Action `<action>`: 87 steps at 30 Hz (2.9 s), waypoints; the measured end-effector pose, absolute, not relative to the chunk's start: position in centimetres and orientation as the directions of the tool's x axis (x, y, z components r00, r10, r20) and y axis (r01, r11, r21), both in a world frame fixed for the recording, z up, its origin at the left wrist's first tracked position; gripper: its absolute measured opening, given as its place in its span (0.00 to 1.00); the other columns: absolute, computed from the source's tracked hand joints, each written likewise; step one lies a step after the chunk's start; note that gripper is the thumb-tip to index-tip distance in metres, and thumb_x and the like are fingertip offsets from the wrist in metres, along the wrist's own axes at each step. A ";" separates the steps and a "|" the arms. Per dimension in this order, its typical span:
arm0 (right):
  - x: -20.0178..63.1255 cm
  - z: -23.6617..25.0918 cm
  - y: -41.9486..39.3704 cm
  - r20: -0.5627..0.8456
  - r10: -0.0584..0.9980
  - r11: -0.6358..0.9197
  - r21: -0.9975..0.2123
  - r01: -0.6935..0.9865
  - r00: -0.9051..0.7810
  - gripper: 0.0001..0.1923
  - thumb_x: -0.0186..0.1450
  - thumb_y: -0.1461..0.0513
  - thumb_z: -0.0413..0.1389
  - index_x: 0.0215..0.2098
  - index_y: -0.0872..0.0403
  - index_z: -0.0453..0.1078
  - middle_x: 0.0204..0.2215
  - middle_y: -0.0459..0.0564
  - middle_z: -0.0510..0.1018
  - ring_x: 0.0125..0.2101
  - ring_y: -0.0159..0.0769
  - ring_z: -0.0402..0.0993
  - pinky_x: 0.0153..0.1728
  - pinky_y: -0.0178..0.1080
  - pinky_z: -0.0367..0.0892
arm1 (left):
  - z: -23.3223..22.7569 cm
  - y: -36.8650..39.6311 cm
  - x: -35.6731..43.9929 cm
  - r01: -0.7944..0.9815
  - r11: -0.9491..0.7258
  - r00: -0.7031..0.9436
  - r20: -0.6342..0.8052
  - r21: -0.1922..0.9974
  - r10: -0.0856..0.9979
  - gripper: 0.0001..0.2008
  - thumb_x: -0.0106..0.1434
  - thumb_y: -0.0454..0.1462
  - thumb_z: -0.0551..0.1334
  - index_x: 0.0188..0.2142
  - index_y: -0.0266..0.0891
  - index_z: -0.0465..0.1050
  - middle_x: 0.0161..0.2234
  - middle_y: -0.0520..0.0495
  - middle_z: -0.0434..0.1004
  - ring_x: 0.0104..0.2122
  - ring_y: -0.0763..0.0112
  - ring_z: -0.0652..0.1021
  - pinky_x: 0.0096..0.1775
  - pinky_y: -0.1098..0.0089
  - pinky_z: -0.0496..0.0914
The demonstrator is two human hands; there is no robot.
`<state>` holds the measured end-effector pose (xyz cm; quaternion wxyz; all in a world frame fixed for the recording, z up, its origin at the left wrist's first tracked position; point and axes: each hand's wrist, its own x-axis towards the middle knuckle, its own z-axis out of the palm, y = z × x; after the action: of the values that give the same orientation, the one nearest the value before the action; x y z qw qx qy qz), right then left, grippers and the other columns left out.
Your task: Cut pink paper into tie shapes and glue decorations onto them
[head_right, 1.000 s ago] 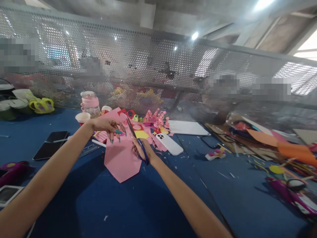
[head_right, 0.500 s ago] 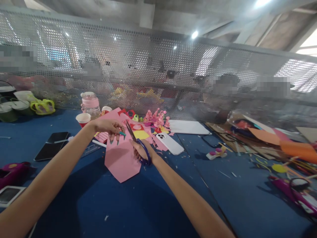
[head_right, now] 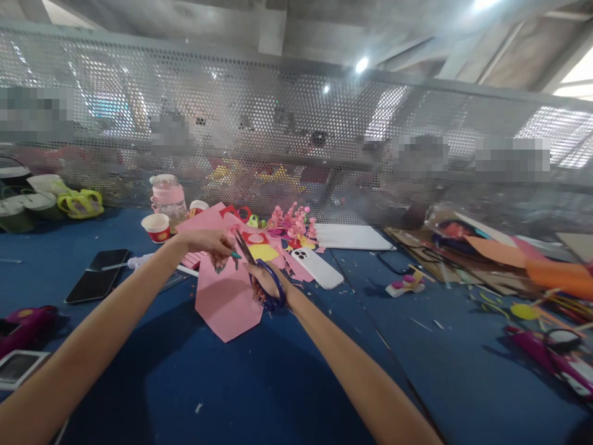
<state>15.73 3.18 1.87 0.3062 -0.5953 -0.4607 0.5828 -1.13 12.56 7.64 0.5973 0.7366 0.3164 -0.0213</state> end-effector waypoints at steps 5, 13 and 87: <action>15.8 1.9 3.1 -0.408 0.908 -0.373 -0.890 0.261 -0.094 0.24 0.59 0.50 0.49 0.11 0.54 0.55 0.05 0.41 0.59 0.06 0.24 0.55 0.05 0.27 0.53 | 7.5 12.9 -1.4 0.499 -0.122 0.805 -0.406 0.858 0.432 0.04 0.51 0.32 0.60 0.23 0.36 0.73 0.14 0.54 0.70 0.16 0.78 0.71 0.23 0.78 0.66; 16.2 1.9 3.5 -0.423 0.893 -0.355 -0.872 0.338 -0.152 0.25 0.55 0.45 0.52 0.13 0.53 0.55 0.05 0.41 0.59 0.06 0.24 0.55 0.05 0.28 0.54 | 7.4 12.5 -0.4 0.451 0.040 0.773 -0.413 0.891 0.481 0.03 0.49 0.31 0.62 0.22 0.32 0.73 0.13 0.52 0.69 0.14 0.81 0.67 0.19 0.80 0.61; 15.7 2.9 3.4 -0.381 0.832 -0.350 -0.924 0.152 -0.402 0.23 0.60 0.51 0.49 0.15 0.58 0.62 0.09 0.47 0.67 0.11 0.29 0.65 0.16 0.31 0.64 | 9.0 11.9 -1.0 0.548 -0.220 0.751 -0.360 0.807 0.553 0.07 0.54 0.33 0.58 0.22 0.34 0.71 0.13 0.54 0.66 0.15 0.81 0.66 0.21 0.78 0.61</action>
<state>15.67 3.40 2.86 0.2560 -0.4829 -0.5095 0.6646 -1.04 11.88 9.01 0.5155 0.7810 0.3526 0.0024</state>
